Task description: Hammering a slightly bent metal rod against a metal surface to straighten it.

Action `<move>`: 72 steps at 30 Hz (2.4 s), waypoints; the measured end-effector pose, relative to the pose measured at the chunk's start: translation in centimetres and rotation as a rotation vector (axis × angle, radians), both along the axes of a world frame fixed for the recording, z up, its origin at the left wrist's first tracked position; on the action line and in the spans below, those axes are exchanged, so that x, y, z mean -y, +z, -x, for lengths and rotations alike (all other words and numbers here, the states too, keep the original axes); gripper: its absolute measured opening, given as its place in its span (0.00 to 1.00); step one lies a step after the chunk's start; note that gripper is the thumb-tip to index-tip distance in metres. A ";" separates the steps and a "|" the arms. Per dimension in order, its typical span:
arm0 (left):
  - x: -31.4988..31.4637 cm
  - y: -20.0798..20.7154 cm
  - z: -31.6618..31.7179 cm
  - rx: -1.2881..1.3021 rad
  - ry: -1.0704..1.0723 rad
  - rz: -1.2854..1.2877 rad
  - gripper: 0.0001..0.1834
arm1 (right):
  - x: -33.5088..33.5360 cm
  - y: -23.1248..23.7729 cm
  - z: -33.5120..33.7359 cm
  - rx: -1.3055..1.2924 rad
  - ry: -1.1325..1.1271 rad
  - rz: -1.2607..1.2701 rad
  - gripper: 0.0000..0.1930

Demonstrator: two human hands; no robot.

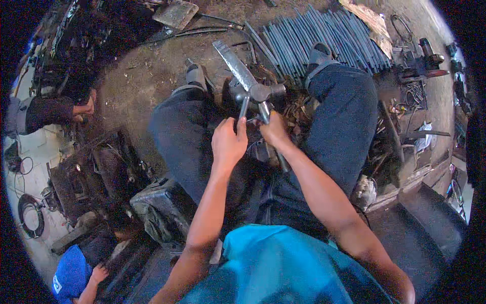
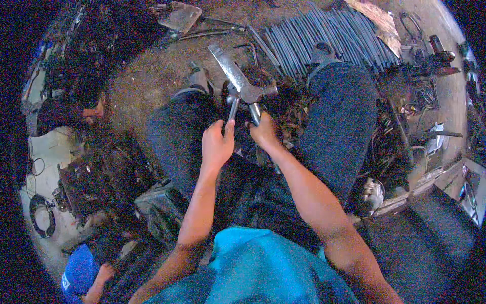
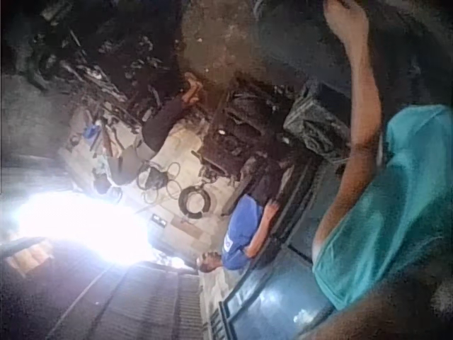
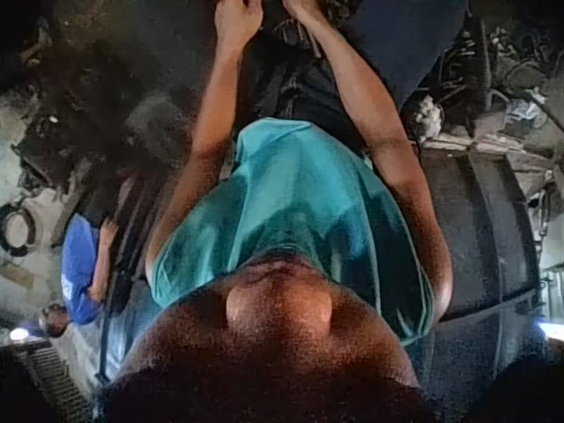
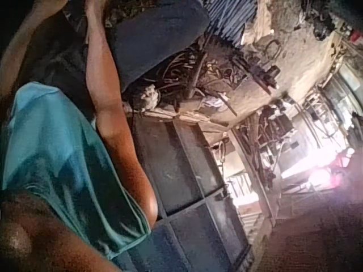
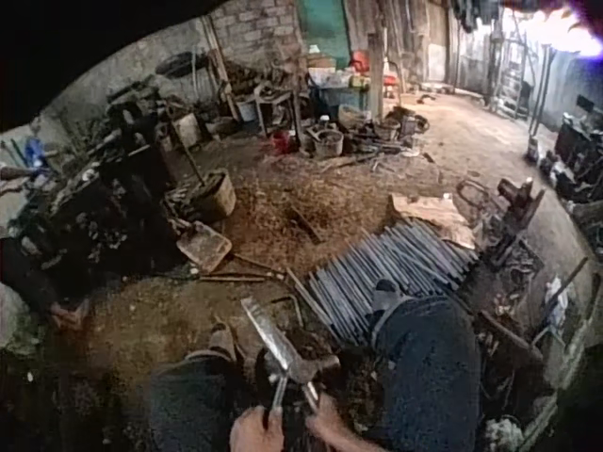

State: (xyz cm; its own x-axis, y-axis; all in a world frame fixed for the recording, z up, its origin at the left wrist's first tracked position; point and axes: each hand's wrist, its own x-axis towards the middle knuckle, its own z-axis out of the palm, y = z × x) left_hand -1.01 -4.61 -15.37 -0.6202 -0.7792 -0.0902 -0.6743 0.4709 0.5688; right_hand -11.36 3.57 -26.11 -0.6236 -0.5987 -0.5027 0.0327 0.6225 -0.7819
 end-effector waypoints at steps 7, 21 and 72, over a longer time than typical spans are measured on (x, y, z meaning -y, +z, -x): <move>-0.1 -0.9 -0.2 0.011 0.041 -0.146 0.20 | -0.6 2.8 1.7 0.000 0.045 0.038 0.14; -1.5 -2.7 1.1 0.162 0.029 -0.443 0.19 | -1.3 15.1 4.4 0.754 -0.156 0.535 0.27; -1.1 -2.5 1.5 0.212 0.044 -0.429 0.18 | -0.8 15.3 4.7 0.780 0.187 0.788 0.31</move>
